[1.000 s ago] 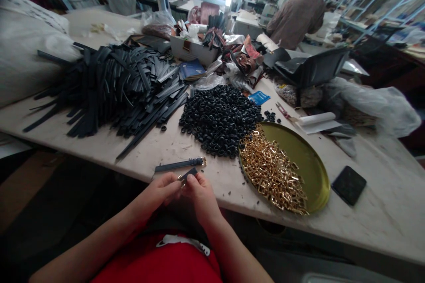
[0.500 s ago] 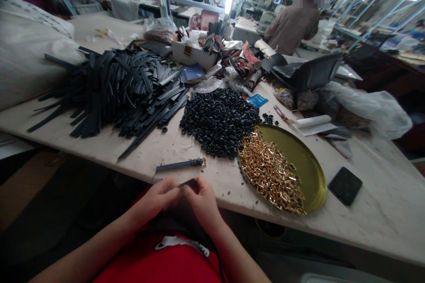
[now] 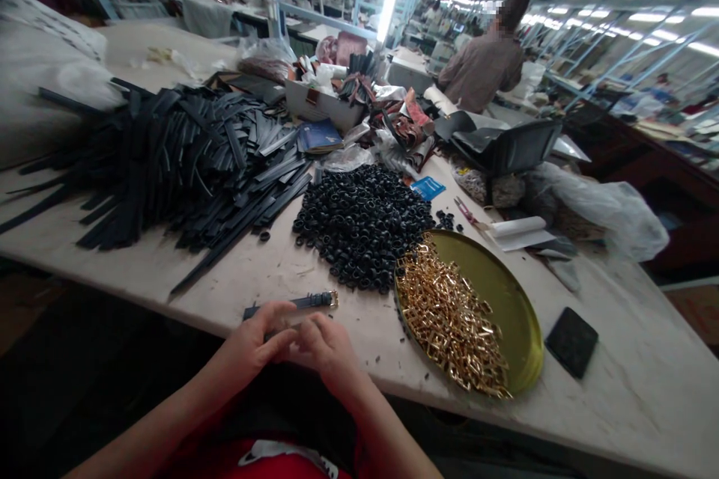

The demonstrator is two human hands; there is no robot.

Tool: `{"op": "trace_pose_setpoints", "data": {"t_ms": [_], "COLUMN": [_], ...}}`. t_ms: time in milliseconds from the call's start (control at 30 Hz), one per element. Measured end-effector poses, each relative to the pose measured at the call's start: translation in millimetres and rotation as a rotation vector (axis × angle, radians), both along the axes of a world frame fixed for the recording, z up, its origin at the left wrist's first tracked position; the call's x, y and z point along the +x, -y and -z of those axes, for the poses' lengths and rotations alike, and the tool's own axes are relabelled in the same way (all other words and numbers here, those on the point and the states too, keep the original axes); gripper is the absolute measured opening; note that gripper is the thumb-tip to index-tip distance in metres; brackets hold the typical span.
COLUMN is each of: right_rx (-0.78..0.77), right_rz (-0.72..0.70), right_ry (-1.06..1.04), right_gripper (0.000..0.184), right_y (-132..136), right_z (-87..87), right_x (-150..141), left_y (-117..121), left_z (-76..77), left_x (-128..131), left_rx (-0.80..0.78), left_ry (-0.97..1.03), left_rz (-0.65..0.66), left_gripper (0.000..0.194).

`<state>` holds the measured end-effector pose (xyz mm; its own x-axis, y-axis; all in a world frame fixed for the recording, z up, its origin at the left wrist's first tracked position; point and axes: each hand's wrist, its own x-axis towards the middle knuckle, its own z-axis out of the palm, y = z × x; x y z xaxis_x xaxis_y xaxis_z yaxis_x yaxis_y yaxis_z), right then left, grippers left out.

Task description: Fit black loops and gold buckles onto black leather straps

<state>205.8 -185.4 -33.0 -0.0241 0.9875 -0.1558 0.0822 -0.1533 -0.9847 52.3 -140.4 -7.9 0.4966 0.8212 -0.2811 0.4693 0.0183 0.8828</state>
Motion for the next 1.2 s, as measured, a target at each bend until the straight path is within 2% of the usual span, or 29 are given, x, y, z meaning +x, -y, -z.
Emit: {"op": "trace_pose_setpoints", "data": {"t_ms": [67,100,167,233,300,333,400,433,500,567,633,667,733,833,1000,1200], "right_rx": [0.071,0.12,0.187,0.203,0.218,0.233,0.259,0.247,0.147,-0.008,-0.119,-0.136,-0.108,-0.02,-0.031,-0.054], "right_rz": [-0.008,0.028,0.086,0.051,0.003,-0.001,0.039,0.067,0.087,0.084,0.116,0.148,0.231,0.293,0.166,0.156], "right_ry": [0.206,0.383,0.818,1.177,1.338,1.336,1.16,0.984,0.506,0.017,-0.323,-0.417,-0.47,-0.354,-0.259,-0.296], "right_gripper": [0.041,0.038,0.024,0.015,0.014,0.014,0.012,0.009,0.006,0.015,0.023,0.024,0.023,0.021,0.019,0.023], "right_y": [-18.9,-30.4,-54.1,-73.5,-84.8,-87.1,-86.0,-83.2,-74.2,-62.4,-49.5,-43.2,-32.0,-19.5,-9.2,-2.1], "right_z": [-2.5,-3.1,-1.9,1.6,4.0,3.9,0.0,-3.4,-11.3,-17.9,-21.3,-21.8,-21.6,-21.3,-24.6,-21.3], "right_x": [13.8,20.6,31.4,36.8,37.6,37.2,35.8,34.7,30.8,23.9,14.7,10.0,1.8,-5.1,-5.7,-11.8], "left_y": [-7.1,-10.6,-16.8,-21.5,-24.5,-25.5,-26.8,-27.1,-26.9,-24.6,-19.9,-16.8,-10.2,-2.7,2.6,12.1], "left_z": [0.3,0.6,2.4,5.4,7.8,8.3,7.0,5.4,1.2,-3.2,-6.8,-8.2,-10.5,-13.1,-14.0,-10.5], "left_x": [3.5,4.8,6.0,4.9,2.6,1.5,0.5,0.8,3.1,6.5,8.8,9.1,7.6,2.7,-2.0,-4.7], "left_rx": [-0.009,-0.017,-0.046,-0.075,-0.094,-0.098,-0.095,-0.091,-0.078,-0.058,-0.032,-0.014,0.029,0.079,0.097,0.032], "left_ry": [0.01,0.007,0.004,0.021,0.04,0.044,0.049,0.06,0.108,0.162,0.178,0.17,0.129,0.05,0.021,0.188], "left_rz": [0.061,0.074,0.037,-0.032,-0.065,-0.075,-0.102,-0.12,-0.168,-0.203,-0.2,-0.182,-0.122,-0.019,0.064,0.053], "left_gripper": [0.028,0.026,0.027,0.029,0.029,0.029,0.028,0.027,0.026,0.025,0.026,0.026,0.027,0.025,0.023,0.023]}}
